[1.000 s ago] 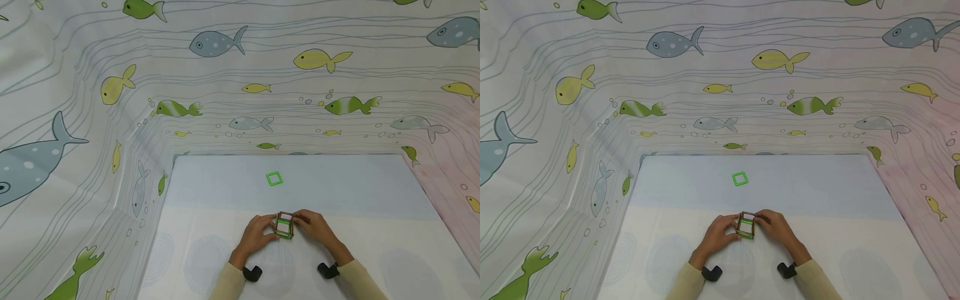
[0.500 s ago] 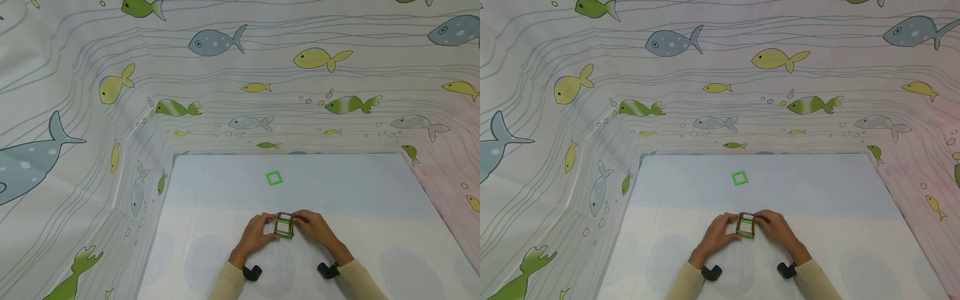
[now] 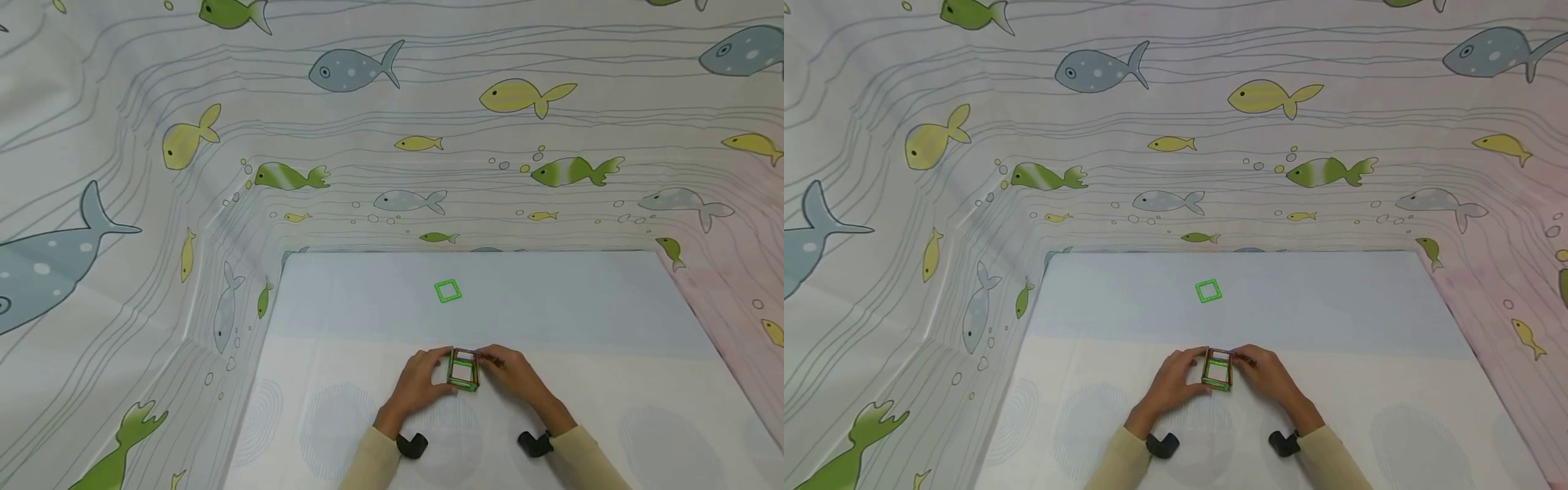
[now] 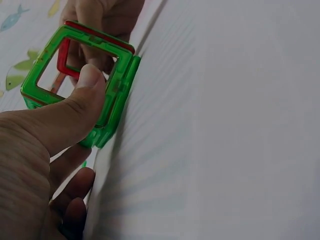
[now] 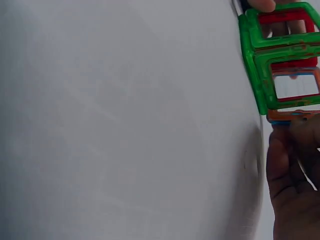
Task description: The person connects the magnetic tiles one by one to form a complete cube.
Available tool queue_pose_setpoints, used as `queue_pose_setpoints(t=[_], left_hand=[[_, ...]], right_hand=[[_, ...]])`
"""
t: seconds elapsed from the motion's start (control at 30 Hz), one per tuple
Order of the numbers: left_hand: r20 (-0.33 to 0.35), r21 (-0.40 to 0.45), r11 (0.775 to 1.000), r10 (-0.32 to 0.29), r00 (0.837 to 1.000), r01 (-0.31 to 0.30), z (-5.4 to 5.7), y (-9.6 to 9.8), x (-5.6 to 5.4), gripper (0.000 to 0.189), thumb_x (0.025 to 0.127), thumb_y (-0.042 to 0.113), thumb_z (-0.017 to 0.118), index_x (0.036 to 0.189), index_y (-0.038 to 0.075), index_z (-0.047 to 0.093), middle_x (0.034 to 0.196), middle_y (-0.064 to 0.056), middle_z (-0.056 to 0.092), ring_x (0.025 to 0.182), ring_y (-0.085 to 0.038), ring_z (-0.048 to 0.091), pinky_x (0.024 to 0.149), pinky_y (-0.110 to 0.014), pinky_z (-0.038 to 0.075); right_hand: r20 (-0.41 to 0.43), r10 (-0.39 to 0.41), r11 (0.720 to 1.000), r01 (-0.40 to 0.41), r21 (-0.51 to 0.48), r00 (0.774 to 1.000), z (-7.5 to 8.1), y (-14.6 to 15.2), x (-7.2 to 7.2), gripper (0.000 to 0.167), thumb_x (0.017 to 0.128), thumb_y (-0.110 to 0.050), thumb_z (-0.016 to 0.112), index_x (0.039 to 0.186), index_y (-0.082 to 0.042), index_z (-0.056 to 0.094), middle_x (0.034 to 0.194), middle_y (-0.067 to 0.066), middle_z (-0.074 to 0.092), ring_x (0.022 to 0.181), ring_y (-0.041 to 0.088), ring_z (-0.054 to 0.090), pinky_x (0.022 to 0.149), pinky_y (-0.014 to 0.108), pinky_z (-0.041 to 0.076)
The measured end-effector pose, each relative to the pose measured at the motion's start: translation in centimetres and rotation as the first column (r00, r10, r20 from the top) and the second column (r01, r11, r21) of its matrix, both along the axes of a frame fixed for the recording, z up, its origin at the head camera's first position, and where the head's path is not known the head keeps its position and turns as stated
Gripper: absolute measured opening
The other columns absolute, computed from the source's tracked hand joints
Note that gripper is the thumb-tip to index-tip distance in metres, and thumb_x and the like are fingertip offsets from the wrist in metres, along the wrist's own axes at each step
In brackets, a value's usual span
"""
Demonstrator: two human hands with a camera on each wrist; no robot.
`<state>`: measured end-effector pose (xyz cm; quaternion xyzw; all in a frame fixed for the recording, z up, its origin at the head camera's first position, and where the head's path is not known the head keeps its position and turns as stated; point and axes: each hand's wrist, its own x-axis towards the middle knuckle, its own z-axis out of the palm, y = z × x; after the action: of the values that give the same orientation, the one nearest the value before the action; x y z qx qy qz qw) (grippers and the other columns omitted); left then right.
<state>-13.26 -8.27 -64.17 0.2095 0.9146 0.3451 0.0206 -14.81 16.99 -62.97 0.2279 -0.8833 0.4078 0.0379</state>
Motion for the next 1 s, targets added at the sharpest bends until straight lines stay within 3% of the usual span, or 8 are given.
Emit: queue_pose_setpoints(t=[0.13, 0.3, 0.4, 0.53, 0.67, 0.83, 1.0], left_hand=[[-0.017, -0.002, 1.000, -0.011, 1.000, 0.011, 0.0, 0.1, 0.1, 0.082, 0.076, 0.047, 0.084, 0.146, 0.028, 0.047, 0.127, 0.009, 0.062, 0.101, -0.007, 0.054, 0.088, -0.026, 0.044], [-0.010, -0.014, 1.000, -0.013, 1.000, 0.013, 0.1, 0.2, 0.1, 0.080, 0.076, 0.048, 0.083, 0.144, 0.026, 0.048, 0.126, 0.008, 0.062, 0.102, -0.008, 0.053, 0.089, -0.027, 0.044], [0.007, -0.019, 1.000, -0.005, 1.000, 0.005, 0.1, 0.2, 0.2, 0.080, 0.076, 0.049, 0.083, 0.143, 0.025, 0.048, 0.123, 0.007, 0.062, 0.102, -0.008, 0.053, 0.088, -0.027, 0.044], [0.025, -0.023, 1.000, 0.007, 1.000, -0.007, 0.0, 0.2, 0.2, 0.079, 0.076, 0.050, 0.083, 0.143, 0.025, 0.048, 0.119, 0.006, 0.063, 0.102, -0.008, 0.054, 0.087, -0.026, 0.045], [0.041, -0.021, 1.000, 0.010, 0.999, -0.009, -0.1, 0.2, 0.2, 0.079, 0.076, 0.050, 0.082, 0.143, 0.026, 0.048, 0.117, 0.006, 0.063, 0.101, -0.008, 0.054, 0.086, -0.025, 0.045], [0.039, -0.019, 1.000, 0.006, 0.999, -0.005, -0.1, 0.2, 0.1, 0.078, 0.077, 0.051, 0.082, 0.143, 0.026, 0.048, 0.117, 0.006, 0.063, 0.101, -0.008, 0.054, 0.085, -0.025, 0.045], [0.032, -0.025, 1.000, 0.002, 0.999, -0.002, -0.2, 0.0, -0.1, 0.080, 0.076, 0.050, 0.083, 0.144, 0.025, 0.047, 0.118, 0.006, 0.063, 0.102, -0.008, 0.054, 0.085, -0.025, 0.045]], right_hand=[[0.003, 0.040, 0.999, -0.040, 0.023, 0.999, -0.3, 0.1, 0.2, 0.032, 0.087, 0.010, 0.066, 0.114, -0.006, 0.069, 0.102, 0.003, 0.069, 0.081, 0.001, 0.056, 0.066, 0.023, 0.049], [0.042, 0.145, 0.988, -0.147, 0.042, 0.989, -0.3, 0.5, 0.4, 0.049, 0.082, 0.012, 0.065, 0.128, -0.003, 0.059, 0.105, 0.004, 0.061, 0.080, 0.001, 0.050, 0.065, 0.020, 0.046], [0.098, 0.202, 0.977, -0.207, 0.045, 0.975, 0.1, 0.6, 0.6, 0.063, 0.082, 0.005, 0.072, 0.140, -0.003, 0.049, 0.111, 0.005, 0.056, 0.083, 0.006, 0.051, 0.067, 0.021, 0.046], [0.183, 0.228, 0.969, -0.241, 0.050, 0.956, 0.6, 0.4, 0.9, 0.096, 0.078, -0.017, 0.086, 0.155, -0.007, 0.030, 0.120, 0.003, 0.051, 0.092, 0.012, 0.049, 0.075, 0.025, 0.047], [0.233, 0.182, 0.975, -0.207, 0.085, 0.955, 0.5, 0.0, 1.2, 0.118, 0.071, -0.032, 0.091, 0.161, -0.017, 0.016, 0.123, 0.001, 0.048, 0.096, 0.009, 0.046, 0.080, 0.025, 0.046], [0.175, 0.101, 0.977, -0.131, 0.169, 0.979, 0.2, -0.7, 1.5, 0.117, 0.070, -0.030, 0.091, 0.161, -0.019, 0.019, 0.122, -0.001, 0.052, 0.093, 0.007, 0.044, 0.076, 0.024, 0.045], [0.143, 0.052, 0.974, -0.081, 0.210, 0.988, 0.2, -1.2, 1.5, 0.114, 0.069, -0.027, 0.093, 0.159, -0.018, 0.025, 0.120, -0.005, 0.054, 0.090, 0.007, 0.044, 0.075, 0.025, 0.043]])
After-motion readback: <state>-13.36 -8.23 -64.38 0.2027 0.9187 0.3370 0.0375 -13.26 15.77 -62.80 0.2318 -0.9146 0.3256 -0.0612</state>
